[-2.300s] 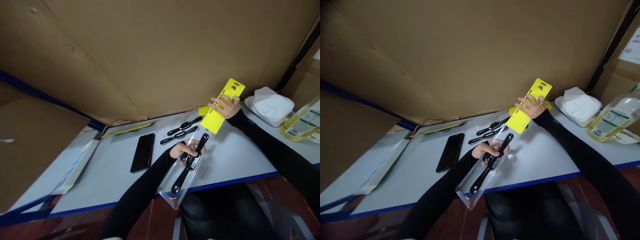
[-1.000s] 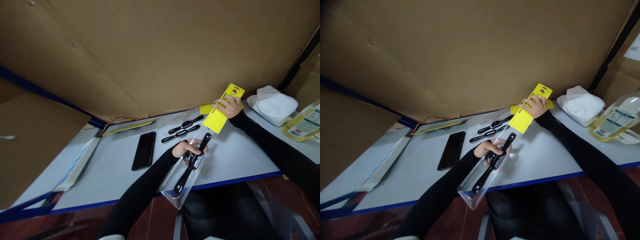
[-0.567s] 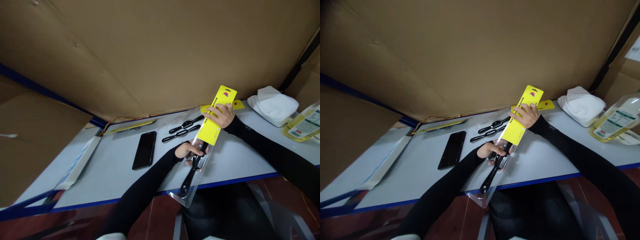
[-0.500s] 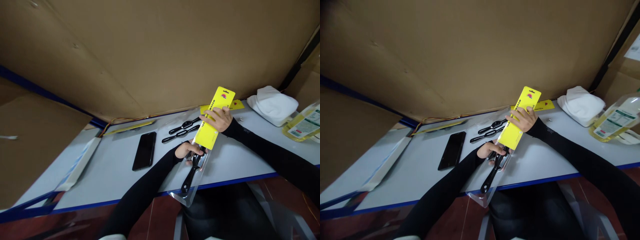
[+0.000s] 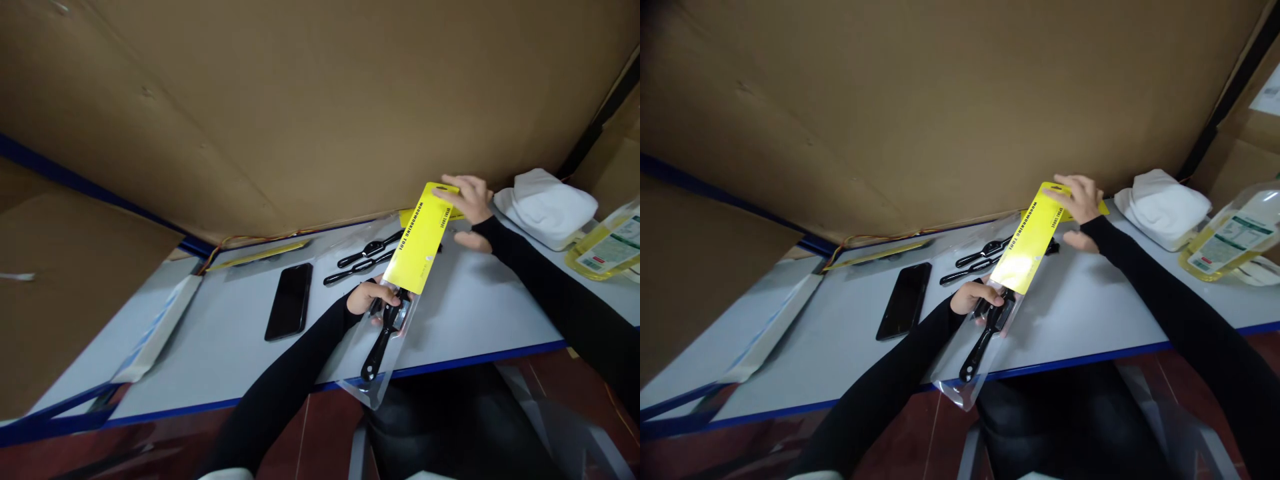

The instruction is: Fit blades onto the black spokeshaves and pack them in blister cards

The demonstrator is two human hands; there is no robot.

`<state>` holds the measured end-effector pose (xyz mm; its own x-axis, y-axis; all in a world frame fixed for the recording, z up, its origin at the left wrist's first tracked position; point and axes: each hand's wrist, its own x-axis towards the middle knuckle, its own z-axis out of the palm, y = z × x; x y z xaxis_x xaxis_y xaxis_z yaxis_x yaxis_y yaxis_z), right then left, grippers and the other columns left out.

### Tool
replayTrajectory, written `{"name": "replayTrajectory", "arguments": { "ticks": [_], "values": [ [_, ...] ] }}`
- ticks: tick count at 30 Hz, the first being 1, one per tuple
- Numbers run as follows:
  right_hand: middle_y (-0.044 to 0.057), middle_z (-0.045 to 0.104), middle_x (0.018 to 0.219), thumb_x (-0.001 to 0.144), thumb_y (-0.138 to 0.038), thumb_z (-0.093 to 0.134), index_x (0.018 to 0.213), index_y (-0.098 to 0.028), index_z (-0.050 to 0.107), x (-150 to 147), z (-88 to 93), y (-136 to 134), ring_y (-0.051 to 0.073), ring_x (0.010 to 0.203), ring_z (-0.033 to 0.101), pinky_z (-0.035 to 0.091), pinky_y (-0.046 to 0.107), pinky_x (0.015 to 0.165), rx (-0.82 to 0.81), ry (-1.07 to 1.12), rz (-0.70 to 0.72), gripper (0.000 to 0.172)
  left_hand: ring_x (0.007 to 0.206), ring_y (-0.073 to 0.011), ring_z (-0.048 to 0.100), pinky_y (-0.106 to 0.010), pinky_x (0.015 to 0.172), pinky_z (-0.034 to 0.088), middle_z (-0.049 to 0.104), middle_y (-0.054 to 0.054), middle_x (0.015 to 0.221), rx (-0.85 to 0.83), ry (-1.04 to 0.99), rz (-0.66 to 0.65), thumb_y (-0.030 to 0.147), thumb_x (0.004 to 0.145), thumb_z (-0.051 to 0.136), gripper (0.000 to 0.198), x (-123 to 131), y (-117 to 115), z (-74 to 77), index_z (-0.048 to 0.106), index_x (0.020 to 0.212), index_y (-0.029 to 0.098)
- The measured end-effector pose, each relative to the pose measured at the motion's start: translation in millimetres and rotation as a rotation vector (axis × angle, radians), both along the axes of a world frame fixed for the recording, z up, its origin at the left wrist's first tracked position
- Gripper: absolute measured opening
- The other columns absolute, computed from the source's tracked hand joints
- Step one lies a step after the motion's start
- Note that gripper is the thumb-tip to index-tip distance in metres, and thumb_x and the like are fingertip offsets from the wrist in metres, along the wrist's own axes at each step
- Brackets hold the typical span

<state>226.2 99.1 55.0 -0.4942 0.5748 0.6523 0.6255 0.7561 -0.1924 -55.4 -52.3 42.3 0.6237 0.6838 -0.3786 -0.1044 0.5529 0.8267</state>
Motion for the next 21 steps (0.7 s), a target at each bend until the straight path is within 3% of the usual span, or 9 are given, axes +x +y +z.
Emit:
{"name": "replayTrajectory", "arguments": {
  "ticks": [2,4,6,8,11,14,17,21],
  "values": [
    [0.008,0.05,0.162,0.093,-0.049,0.056,0.149,-0.028,0.059,11.1,0.7,14.9,0.038,0.147,0.04,0.033,0.059,0.115,-0.155,0.226,-0.06,0.06,0.045,-0.0228,0.065,-0.023,0.033,0.04,0.072,-0.009,0.066,-0.008,-0.014,-0.017,0.019,0.059,0.071,0.058,2.2,-1.8,1.3,0.073,0.116,0.005],
    [0.012,0.067,0.142,0.098,-0.064,0.046,0.133,-0.023,0.069,12.1,-2.1,25.7,0.035,0.136,0.054,0.044,0.055,0.11,-0.395,0.461,-0.121,0.058,0.042,-0.0214,0.062,-0.025,0.034,0.042,0.072,-0.009,0.066,-0.022,-0.033,-0.045,0.019,0.061,0.071,0.054,5.5,-3.4,0.9,0.074,0.113,0.004],
    [0.014,0.077,0.112,0.092,-0.079,0.049,0.107,-0.02,0.074,4.6,-4.9,28.0,0.031,0.109,0.07,0.056,0.046,0.091,-0.676,0.586,-0.085,0.066,0.04,-0.0199,0.061,-0.028,0.038,0.047,0.073,-0.01,0.068,-0.043,-0.049,-0.049,0.027,0.07,0.073,0.045,9.3,-3.8,-1.0,0.075,0.109,0.004],
    [0.011,0.078,0.09,0.08,-0.088,0.061,0.092,-0.02,0.074,-6.4,-4.8,21.2,0.027,0.082,0.072,0.058,0.037,0.067,-0.859,0.596,-0.016,0.071,0.05,-0.0215,0.068,-0.03,0.049,0.055,0.076,-0.012,0.074,-0.052,-0.072,0.026,0.039,0.083,0.073,0.043,13.4,-2.8,-3.3,0.076,0.109,0.005],
    [0.007,0.076,0.083,0.072,-0.089,0.07,0.096,-0.021,0.074,-19.3,2.1,0.1,0.021,0.067,0.069,0.052,0.029,0.049,-0.864,0.563,-0.006,0.073,0.076,-0.0245,0.077,-0.029,0.069,0.061,0.08,-0.014,0.088,-0.051,-0.111,0.179,0.05,0.095,0.068,0.047,19.3,0.6,-5.7,0.076,0.117,0.009],
    [0.005,0.075,0.081,0.079,-0.086,0.068,0.103,-0.021,0.073,-25.8,11.7,-21.4,0.016,0.059,0.066,0.051,0.026,0.044,-0.855,0.523,0.091,0.07,0.085,-0.0259,0.079,-0.031,0.078,0.061,0.081,-0.016,0.098,-0.113,-0.142,0.205,0.05,0.1,0.062,0.049,22.1,4.9,-5.0,0.075,0.122,0.008],
    [0.005,0.076,0.08,0.075,-0.078,0.079,0.103,-0.02,0.07,-31.4,17.1,-33.8,0.014,0.047,0.06,0.046,0.025,0.034,-0.944,0.491,0.163,0.065,0.086,-0.0253,0.079,-0.032,0.081,0.06,0.082,-0.016,0.102,-0.151,-0.263,0.25,0.051,0.103,0.057,0.052,15.9,11.1,-1.4,0.074,0.126,0.007],
    [0.009,0.077,0.08,0.055,-0.062,0.098,0.093,-0.017,0.067,-34.6,21.3,-34.0,0.013,0.044,0.058,0.043,0.024,0.03,-1.072,0.616,0.113,0.066,0.067,-0.0258,0.076,-0.032,0.067,0.059,0.079,-0.016,0.079,-0.198,-0.302,0.316,0.075,0.096,0.049,0.077,-7.5,21.9,8.0,0.077,0.114,0.005]
  ]
}}
